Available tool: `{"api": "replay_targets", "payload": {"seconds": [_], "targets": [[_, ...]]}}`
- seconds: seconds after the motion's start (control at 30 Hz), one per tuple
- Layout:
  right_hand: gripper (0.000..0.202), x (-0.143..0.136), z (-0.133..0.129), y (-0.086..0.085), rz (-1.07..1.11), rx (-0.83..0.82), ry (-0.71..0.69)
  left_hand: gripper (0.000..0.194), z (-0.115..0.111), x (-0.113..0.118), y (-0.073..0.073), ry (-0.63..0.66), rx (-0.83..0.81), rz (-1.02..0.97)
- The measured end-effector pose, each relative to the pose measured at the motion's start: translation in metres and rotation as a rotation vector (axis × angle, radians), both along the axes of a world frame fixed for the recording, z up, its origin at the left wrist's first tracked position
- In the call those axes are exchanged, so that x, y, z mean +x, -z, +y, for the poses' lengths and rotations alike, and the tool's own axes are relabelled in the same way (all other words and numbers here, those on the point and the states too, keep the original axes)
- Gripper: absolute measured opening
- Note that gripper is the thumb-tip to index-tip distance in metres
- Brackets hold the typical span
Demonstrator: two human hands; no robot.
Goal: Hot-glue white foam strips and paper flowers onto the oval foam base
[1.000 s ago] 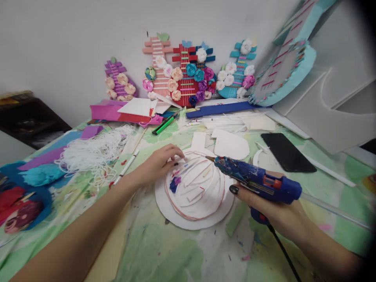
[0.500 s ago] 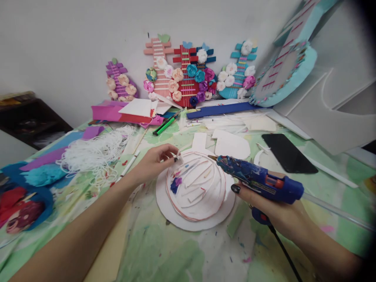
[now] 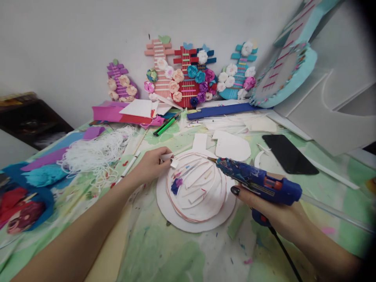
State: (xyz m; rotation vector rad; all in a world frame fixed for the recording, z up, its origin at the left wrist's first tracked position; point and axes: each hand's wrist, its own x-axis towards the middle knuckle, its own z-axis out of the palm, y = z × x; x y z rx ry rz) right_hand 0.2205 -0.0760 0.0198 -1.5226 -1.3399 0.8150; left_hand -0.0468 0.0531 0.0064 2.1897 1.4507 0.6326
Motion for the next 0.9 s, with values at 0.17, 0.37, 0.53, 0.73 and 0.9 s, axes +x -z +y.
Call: {"api": "replay_targets", "payload": {"seconds": [0.17, 0.37, 0.53, 0.73, 0.9], "targets": [[0.03, -0.001, -0.002, -0.004, 0.013, -0.082, -0.008, 0.012, -0.001, 0.004, 0.002, -0.035, 0.061, 0.035], [0.025, 0.001, 0.001, -0.003, 0.0, -0.031, -0.07, 0.016, 0.003, 0.001, 0.003, 0.045, 0.232, 0.076], [0.025, 0.006, 0.004, 0.002, -0.028, 0.001, -0.12, 0.019, -0.001, 0.0, -0.004, 0.159, 0.337, 0.188], [0.022, 0.006, 0.004, -0.001, 0.0, 0.008, -0.185, 0.026, -0.005, -0.006, -0.009, 0.068, 0.26, 0.202], [0.021, 0.004, 0.002, -0.005, 0.002, 0.0, -0.208, 0.028, 0.003, -0.015, 0.0, -0.118, 0.078, 0.082]]}}
